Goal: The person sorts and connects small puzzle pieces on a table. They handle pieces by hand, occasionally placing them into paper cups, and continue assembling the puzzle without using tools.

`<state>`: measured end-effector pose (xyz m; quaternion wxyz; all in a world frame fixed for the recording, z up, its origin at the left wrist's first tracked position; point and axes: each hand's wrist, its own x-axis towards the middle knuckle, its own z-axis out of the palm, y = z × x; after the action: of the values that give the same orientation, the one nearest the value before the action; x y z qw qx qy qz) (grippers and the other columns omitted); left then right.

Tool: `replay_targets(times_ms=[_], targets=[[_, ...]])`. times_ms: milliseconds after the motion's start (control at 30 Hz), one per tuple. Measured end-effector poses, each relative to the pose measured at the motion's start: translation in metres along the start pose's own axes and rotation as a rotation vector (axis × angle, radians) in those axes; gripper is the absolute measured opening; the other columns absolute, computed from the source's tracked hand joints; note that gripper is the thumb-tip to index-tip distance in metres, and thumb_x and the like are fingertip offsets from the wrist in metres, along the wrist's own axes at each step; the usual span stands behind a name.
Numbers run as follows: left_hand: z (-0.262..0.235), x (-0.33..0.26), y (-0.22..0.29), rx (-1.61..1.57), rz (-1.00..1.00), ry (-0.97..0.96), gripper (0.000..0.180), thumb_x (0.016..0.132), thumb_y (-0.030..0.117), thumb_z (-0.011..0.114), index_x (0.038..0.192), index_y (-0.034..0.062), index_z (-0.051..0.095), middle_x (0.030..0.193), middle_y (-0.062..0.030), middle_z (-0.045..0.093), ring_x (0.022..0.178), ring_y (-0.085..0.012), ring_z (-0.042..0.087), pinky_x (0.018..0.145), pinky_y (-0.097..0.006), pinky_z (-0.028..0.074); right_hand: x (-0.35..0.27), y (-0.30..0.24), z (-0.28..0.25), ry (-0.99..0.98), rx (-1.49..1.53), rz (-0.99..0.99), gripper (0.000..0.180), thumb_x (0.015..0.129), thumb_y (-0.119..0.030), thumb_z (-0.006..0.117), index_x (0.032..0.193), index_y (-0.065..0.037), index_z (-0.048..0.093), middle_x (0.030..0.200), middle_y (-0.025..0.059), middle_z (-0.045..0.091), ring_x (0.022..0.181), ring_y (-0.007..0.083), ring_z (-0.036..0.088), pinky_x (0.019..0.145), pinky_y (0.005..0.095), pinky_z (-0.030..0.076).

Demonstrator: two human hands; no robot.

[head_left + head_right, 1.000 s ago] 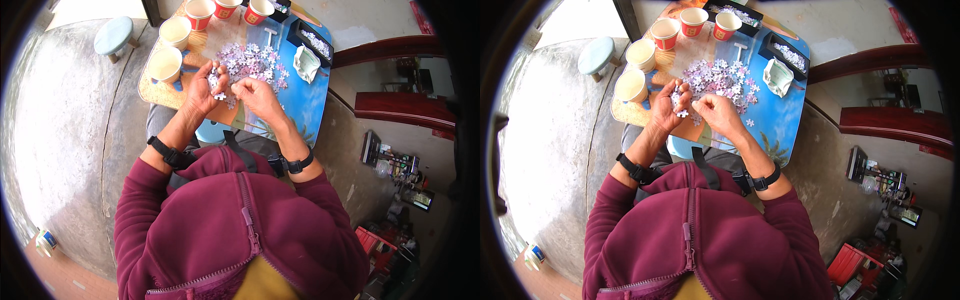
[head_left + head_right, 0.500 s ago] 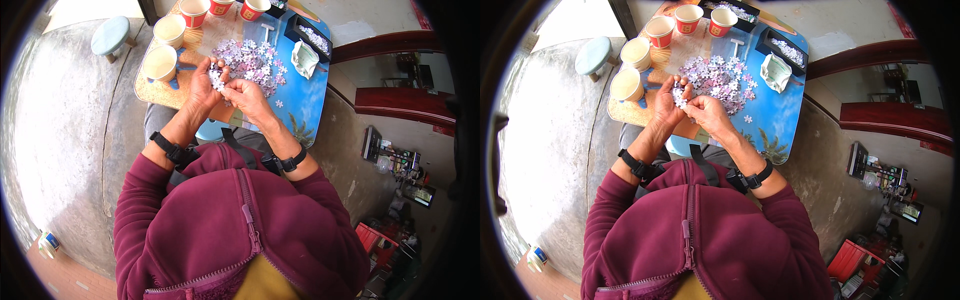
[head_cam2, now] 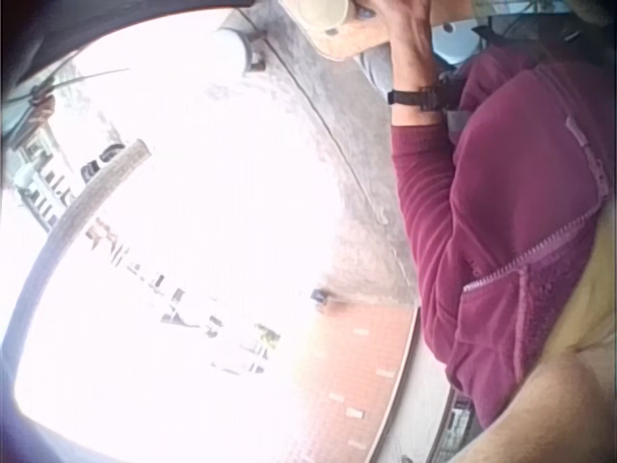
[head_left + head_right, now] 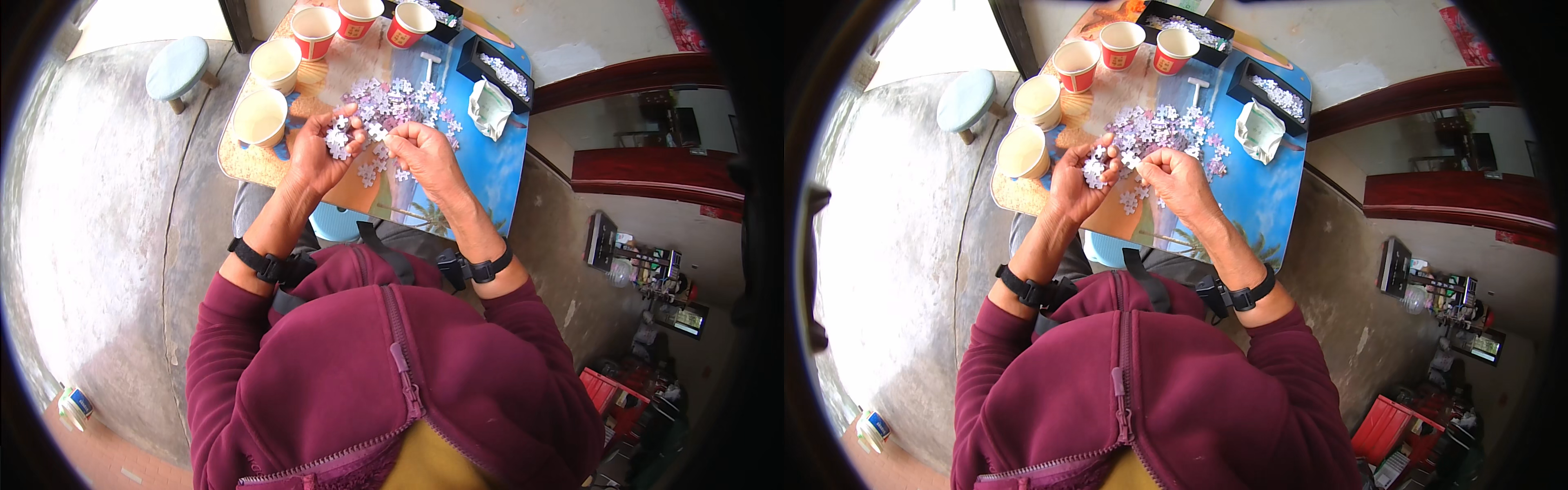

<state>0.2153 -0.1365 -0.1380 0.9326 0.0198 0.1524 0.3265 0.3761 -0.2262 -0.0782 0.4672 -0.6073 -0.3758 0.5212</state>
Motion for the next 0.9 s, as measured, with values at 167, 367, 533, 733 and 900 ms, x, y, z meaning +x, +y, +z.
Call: replay_targets(times_ms=[167, 367, 533, 733, 900], targets=[[0.001, -0.006, 0.001, 0.187, -0.159, 0.009, 0.032, 0.097, 0.015, 0.04, 0.119, -0.0057, 0.049, 0.088, -0.0088, 0.055, 0.069, -0.0158, 0.053, 0.047, -0.019, 0.039, 0.004, -0.005, -0.009, 0.012, -0.033, 0.014, 0.013, 0.089, -0.017, 0.065, 0.088, -0.005, 0.062, 0.072, -0.0035, 0.058, 0.057, 0.0022, 0.045, 0.049, 0.0167, 0.034], [-0.008, -0.009, -0.001, 0.37, -0.195, -0.093, 0.035, 0.1, 0.025, 0.042, 0.123, -0.0005, 0.049, 0.087, -0.006, 0.056, 0.066, -0.0112, 0.055, 0.042, -0.015, 0.037, 0.013, -0.004, -0.015, 0.002, -0.049, -0.019, 0.013, 0.089, -0.017, 0.065, 0.088, -0.004, 0.062, 0.072, -0.0028, 0.058, 0.057, 0.0026, 0.046, 0.05, 0.0169, 0.036], [-0.011, -0.012, 0.001, 0.334, -0.207, -0.139, 0.041, 0.102, 0.027, 0.036, 0.13, -0.0016, 0.047, 0.083, -0.0041, 0.055, 0.064, -0.0117, 0.054, 0.045, -0.015, 0.037, 0.023, -0.007, -0.021, 0.0, -0.101, -0.044, 0.014, 0.089, -0.017, 0.065, 0.088, -0.003, 0.063, 0.072, -0.0021, 0.058, 0.058, 0.0028, 0.047, 0.051, 0.0166, 0.037], [-0.015, -0.011, 0.004, 0.241, -0.252, -0.102, 0.044, 0.102, 0.031, 0.036, 0.129, -0.0017, 0.047, 0.084, -0.0045, 0.055, 0.066, -0.0131, 0.056, 0.044, -0.016, 0.041, 0.045, -0.019, -0.022, -0.009, -0.15, -0.064, 0.015, 0.089, -0.017, 0.065, 0.087, -0.002, 0.063, 0.071, -0.0021, 0.058, 0.057, 0.0027, 0.047, 0.051, 0.0163, 0.038], [-0.017, -0.012, 0.003, 0.241, -0.25, -0.125, 0.043, 0.101, 0.03, 0.036, 0.128, -0.001, 0.048, 0.086, -0.0046, 0.055, 0.066, -0.013, 0.056, 0.043, -0.016, 0.041, 0.064, -0.03, -0.016, -0.023, -0.174, -0.063, 0.015, 0.089, -0.017, 0.065, 0.087, -0.002, 0.062, 0.07, -0.0021, 0.058, 0.056, 0.0025, 0.047, 0.05, 0.0165, 0.037]])
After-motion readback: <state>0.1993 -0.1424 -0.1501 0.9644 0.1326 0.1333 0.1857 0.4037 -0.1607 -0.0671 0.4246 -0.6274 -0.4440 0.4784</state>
